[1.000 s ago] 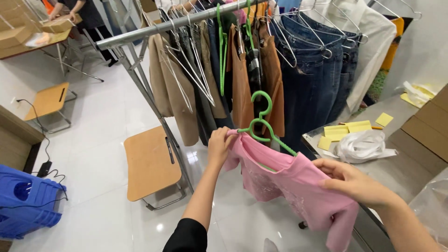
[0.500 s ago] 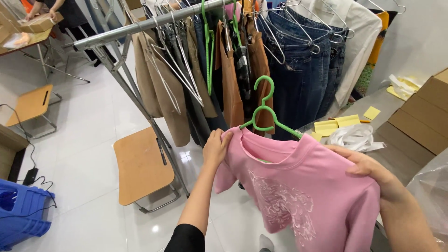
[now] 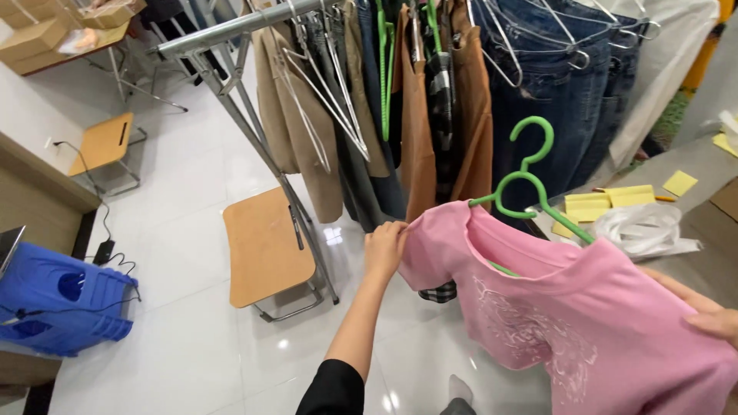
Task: The person unties a ribbon on a cardboard box, removes a yellow sticky note, and opens the box. They take out a pink garment wrapped in plastic, remove it from the plastic, and hang it on a green hanger on a clothing rack. The person then places the empty plastic bag on the table and continues handling another wrapped item.
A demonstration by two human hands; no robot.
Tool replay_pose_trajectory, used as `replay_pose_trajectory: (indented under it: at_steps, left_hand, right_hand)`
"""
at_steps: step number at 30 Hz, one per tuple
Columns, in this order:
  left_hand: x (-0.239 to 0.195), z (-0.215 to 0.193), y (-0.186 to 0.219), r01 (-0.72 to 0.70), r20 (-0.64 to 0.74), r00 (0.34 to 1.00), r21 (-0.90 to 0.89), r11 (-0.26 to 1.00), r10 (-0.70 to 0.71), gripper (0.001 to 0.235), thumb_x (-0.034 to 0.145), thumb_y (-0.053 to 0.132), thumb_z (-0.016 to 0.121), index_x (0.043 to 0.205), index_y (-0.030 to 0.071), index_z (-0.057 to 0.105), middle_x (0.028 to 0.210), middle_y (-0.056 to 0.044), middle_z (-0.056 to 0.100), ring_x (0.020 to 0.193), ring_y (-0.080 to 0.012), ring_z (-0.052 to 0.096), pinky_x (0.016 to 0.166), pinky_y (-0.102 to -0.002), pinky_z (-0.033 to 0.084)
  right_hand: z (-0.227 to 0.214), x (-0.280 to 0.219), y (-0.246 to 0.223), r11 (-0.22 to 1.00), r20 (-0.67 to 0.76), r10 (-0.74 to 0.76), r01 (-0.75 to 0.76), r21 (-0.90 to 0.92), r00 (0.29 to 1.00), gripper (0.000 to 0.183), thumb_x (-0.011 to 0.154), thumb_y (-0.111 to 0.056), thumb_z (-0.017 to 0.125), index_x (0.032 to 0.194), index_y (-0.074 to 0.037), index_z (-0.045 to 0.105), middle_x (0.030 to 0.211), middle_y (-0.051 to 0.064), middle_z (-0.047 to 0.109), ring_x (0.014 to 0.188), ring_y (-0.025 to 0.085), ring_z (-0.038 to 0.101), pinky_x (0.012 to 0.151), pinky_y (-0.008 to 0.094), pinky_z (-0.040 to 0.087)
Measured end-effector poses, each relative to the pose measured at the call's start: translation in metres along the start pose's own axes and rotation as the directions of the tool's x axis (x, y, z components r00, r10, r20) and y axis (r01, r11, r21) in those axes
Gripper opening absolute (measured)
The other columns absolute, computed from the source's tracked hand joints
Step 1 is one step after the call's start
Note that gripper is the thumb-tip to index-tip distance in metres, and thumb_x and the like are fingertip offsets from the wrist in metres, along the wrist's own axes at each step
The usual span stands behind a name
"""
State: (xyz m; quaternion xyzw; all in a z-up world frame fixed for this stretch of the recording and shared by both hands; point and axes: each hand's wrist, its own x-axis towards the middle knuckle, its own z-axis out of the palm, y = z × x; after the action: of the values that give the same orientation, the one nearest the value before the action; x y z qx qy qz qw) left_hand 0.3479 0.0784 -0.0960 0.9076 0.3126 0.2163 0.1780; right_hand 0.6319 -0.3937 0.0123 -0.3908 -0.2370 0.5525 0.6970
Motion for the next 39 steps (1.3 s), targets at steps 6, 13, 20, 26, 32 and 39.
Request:
replay_pose_trajectory:
  at_steps: [6, 13, 20, 26, 32, 39]
  left_hand:
    - [-0.001, -0.032, 0.038, -0.024, -0.154, 0.988, -0.297, 0.955, -0.022, 0.032, 0.101, 0.023, 0.064, 0.13, 0.012, 0.069, 0.127, -0.003, 0.066, 0.118, -0.0243, 0.062, 0.096, -0.043, 0.053]
    - [0.048, -0.088, 0.097, -0.008, -0.096, 0.994, -0.564, 0.826, -0.057, 0.043, 0.104, 0.044, 0.054, 0.13, 0.012, 0.065, 0.149, -0.008, 0.053, 0.136, -0.0235, 0.057, 0.111, -0.041, 0.046]
    - [0.112, -0.086, 0.136, 0.097, 0.173, 0.985, -0.621, 0.778, 0.015, 0.074, 0.101, 0.067, 0.021, 0.153, 0.025, 0.052, 0.161, -0.003, 0.058, 0.149, -0.0314, 0.053, 0.119, -0.046, 0.037]
    - [0.116, -0.098, 0.144, 0.064, 0.135, 0.99, -0.655, 0.752, 0.033, 0.066, 0.106, 0.058, 0.025, 0.145, 0.019, 0.062, 0.154, -0.002, 0.064, 0.147, -0.0258, 0.055, 0.12, -0.042, 0.037]
    - [0.085, -0.126, 0.133, -0.031, 0.033, 0.997, -0.634, 0.772, 0.068, 0.047, 0.108, 0.042, 0.043, 0.138, 0.015, 0.068, 0.146, -0.005, 0.069, 0.14, -0.0223, 0.06, 0.117, -0.039, 0.043]
    - [0.069, -0.174, 0.145, -0.309, -0.179, 0.951, -0.572, 0.76, 0.253, 0.051, 0.11, 0.03, 0.048, 0.157, 0.01, 0.047, 0.166, -0.013, 0.048, 0.16, -0.0258, 0.038, 0.132, -0.043, 0.029]
  right_hand:
    - [-0.015, 0.024, 0.026, 0.977, 0.224, -0.042, -0.007, 0.214, 0.974, 0.119, 0.096, 0.005, 0.142, 0.164, 0.007, 0.044, 0.159, 0.033, 0.058, 0.136, 0.052, 0.068, 0.102, 0.062, 0.05]
    - [0.197, 0.041, -0.01, 0.957, -0.654, 0.108, -0.257, -0.137, 0.749, 0.094, 0.071, 0.008, 0.02, 0.162, 0.003, 0.042, 0.157, 0.03, 0.049, 0.134, 0.052, 0.043, 0.109, 0.061, 0.026]
    - [-0.02, 0.052, 0.05, 0.893, -0.219, 0.033, -0.127, -0.432, 0.975, 0.119, 0.042, -0.019, 0.078, 0.156, 0.003, 0.053, 0.157, 0.019, 0.063, 0.142, 0.033, 0.058, 0.115, 0.049, 0.038]
    - [-0.035, 0.065, 0.064, 0.943, -0.223, 0.057, -0.126, -0.308, 0.973, 0.12, 0.04, -0.016, 0.078, 0.155, 0.007, 0.053, 0.153, 0.025, 0.063, 0.138, 0.039, 0.058, 0.112, 0.054, 0.039]
    - [0.239, 0.084, -0.005, 0.964, -0.475, -0.086, -0.047, -0.261, 0.876, 0.089, 0.066, -0.008, 0.043, 0.152, 0.009, 0.056, 0.141, 0.031, 0.063, 0.114, 0.045, 0.056, 0.092, 0.051, 0.036]
    - [0.196, 0.186, 0.01, 0.919, -0.278, -0.284, 0.177, -0.352, 0.918, 0.092, 0.058, -0.008, 0.052, 0.149, 0.003, 0.055, 0.134, 0.019, 0.064, 0.112, 0.026, 0.059, 0.086, 0.035, 0.042]
